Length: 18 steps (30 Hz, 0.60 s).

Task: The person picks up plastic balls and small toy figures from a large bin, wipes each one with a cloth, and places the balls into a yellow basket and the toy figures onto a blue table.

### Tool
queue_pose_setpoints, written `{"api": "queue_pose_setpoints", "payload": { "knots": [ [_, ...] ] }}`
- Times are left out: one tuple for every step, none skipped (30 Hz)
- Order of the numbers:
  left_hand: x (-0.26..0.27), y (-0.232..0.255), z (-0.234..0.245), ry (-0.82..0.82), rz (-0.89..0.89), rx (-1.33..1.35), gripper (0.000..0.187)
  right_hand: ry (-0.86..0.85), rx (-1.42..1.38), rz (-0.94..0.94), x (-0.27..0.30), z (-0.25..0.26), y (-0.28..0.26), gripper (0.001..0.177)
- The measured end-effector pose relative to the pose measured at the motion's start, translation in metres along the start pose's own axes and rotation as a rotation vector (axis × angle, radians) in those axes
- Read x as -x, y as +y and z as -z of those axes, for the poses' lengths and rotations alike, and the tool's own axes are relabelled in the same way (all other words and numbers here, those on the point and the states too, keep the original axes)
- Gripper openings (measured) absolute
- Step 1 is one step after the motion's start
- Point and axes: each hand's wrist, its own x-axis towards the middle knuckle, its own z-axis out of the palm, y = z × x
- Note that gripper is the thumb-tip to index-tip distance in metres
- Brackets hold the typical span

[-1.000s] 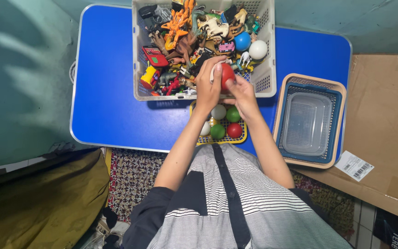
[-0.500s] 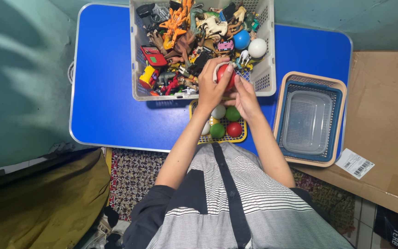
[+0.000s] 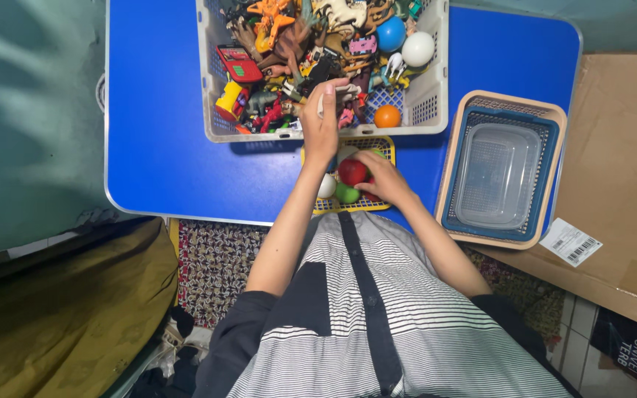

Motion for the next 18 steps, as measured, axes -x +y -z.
{"api": "queue_pose_setpoints", "payload": {
  "knots": [
    [0.001,0.0,-0.001,-0.007,0.029,0.035,0.045,0.013,0.103,0.041,0.002,-0.006,0.007,0.074],
    [0.001,0.0,-0.002,-0.013,0.057,0.071,0.045,0.026,0.206,0.083,0.004,-0.011,0.012,0.075],
    [0.001,0.0,-0.001,-0.017,0.082,0.074,0.045,0.018,0.219,0.066,0.005,-0.013,0.015,0.074],
    [0.001,0.0,-0.001,-0.022,0.107,0.077,0.045,0.01,0.233,0.05,0.005,-0.015,0.017,0.074],
    [0.001,0.0,-0.001,-0.026,0.132,0.081,0.045,0.003,0.248,0.033,0.005,-0.014,0.017,0.074],
    [0.0,-0.001,0.0,-0.028,0.175,0.083,0.045,0.004,0.284,0.045,0.005,-0.012,0.015,0.075],
    [0.0,-0.002,0.001,-0.03,0.217,0.085,0.045,0.007,0.32,0.057,0.004,-0.009,0.013,0.075],
    [-0.001,-0.004,0.001,-0.033,0.259,0.086,0.045,0.011,0.356,0.07,0.003,-0.004,0.009,0.075],
    [-0.002,-0.007,0.002,-0.023,0.184,0.069,0.046,0.023,0.31,0.068,0.002,0.002,0.006,0.074],
    [-0.002,-0.01,0.003,-0.014,0.108,0.051,0.047,0.036,0.263,0.066,0.002,0.011,0.005,0.073],
    [-0.003,-0.014,0.003,-0.006,0.031,0.033,0.047,0.049,0.218,0.065,0.001,0.018,0.003,0.072],
    [-0.004,-0.018,0.004,-0.001,0.035,0.02,0.048,0.074,0.149,-0.037,-0.003,0.022,0.003,0.059],
    [-0.005,-0.023,0.006,0.006,0.038,0.007,0.049,0.096,0.08,-0.138,-0.007,0.028,0.006,0.046],
    [-0.005,-0.027,0.006,0.012,0.042,-0.006,0.049,0.117,0.011,-0.239,-0.011,0.035,0.011,0.034],
    [-0.006,-0.032,0.006,0.012,0.089,0.048,0.05,0.222,-0.025,-0.274,-0.02,0.043,0.018,0.027],
    [-0.006,-0.036,0.006,0.012,0.136,0.101,0.05,0.328,-0.061,-0.309,-0.031,0.053,0.027,0.022],
    [-0.007,-0.04,0.007,0.012,0.182,0.154,0.05,0.443,0.073,-0.183,-0.041,0.068,0.038,0.026],
    [-0.008,-0.044,0.008,0.002,0.231,0.236,0.05,0.552,0.208,-0.052,-0.053,0.082,0.049,0.032]
  ]
}}
